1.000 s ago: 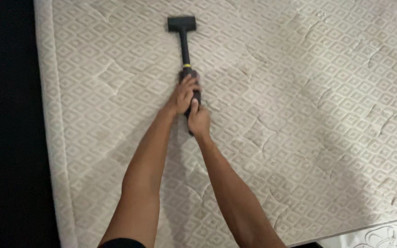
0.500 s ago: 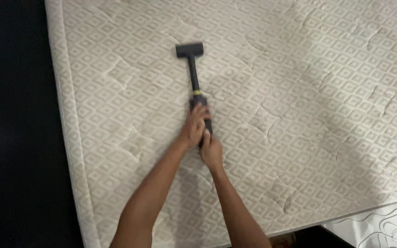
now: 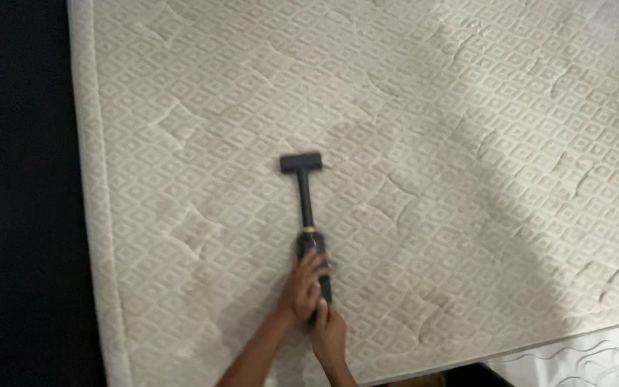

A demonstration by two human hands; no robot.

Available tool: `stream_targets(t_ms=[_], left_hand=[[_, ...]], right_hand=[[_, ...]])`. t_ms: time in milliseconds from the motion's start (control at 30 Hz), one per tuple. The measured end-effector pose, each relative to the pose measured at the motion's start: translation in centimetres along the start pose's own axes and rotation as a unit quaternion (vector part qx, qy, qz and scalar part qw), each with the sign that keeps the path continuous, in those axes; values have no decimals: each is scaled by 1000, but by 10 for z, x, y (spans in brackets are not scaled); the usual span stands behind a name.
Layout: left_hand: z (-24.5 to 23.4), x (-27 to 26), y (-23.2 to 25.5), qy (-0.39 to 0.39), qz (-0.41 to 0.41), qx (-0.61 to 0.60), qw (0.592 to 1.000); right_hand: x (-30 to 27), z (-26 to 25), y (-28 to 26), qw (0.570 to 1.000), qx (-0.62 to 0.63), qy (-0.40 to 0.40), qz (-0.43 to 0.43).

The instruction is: The person vacuums a mattress by moving a handheld vacuum cleaner across its surface.

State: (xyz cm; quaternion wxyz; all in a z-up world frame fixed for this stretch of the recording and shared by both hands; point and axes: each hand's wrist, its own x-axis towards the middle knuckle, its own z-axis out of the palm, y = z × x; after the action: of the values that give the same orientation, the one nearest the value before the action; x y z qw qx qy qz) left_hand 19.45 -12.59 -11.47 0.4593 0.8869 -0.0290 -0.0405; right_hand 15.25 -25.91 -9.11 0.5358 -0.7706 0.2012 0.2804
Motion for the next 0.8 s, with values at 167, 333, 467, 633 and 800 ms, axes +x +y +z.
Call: stream_targets(t_ms=[167,333,467,633,800], left_hand=[[0,96,-51,6,-5,-22,1000],[-6,223,-122,46,86,25,995],[-20,292,-152,61,129,15,990],[-30,295,-135,16,37,62,997],[-33,293,-117,3,12,82,997]], right_hand=[[97,1,-53,996,-29,16,-86],[209,6,-115,990,5,28,-135],[272,13,-152,991,-41,53,-112],[276,17,-159,993,-39,41,-108],[271,14,-157,992,-48,46,-111]])
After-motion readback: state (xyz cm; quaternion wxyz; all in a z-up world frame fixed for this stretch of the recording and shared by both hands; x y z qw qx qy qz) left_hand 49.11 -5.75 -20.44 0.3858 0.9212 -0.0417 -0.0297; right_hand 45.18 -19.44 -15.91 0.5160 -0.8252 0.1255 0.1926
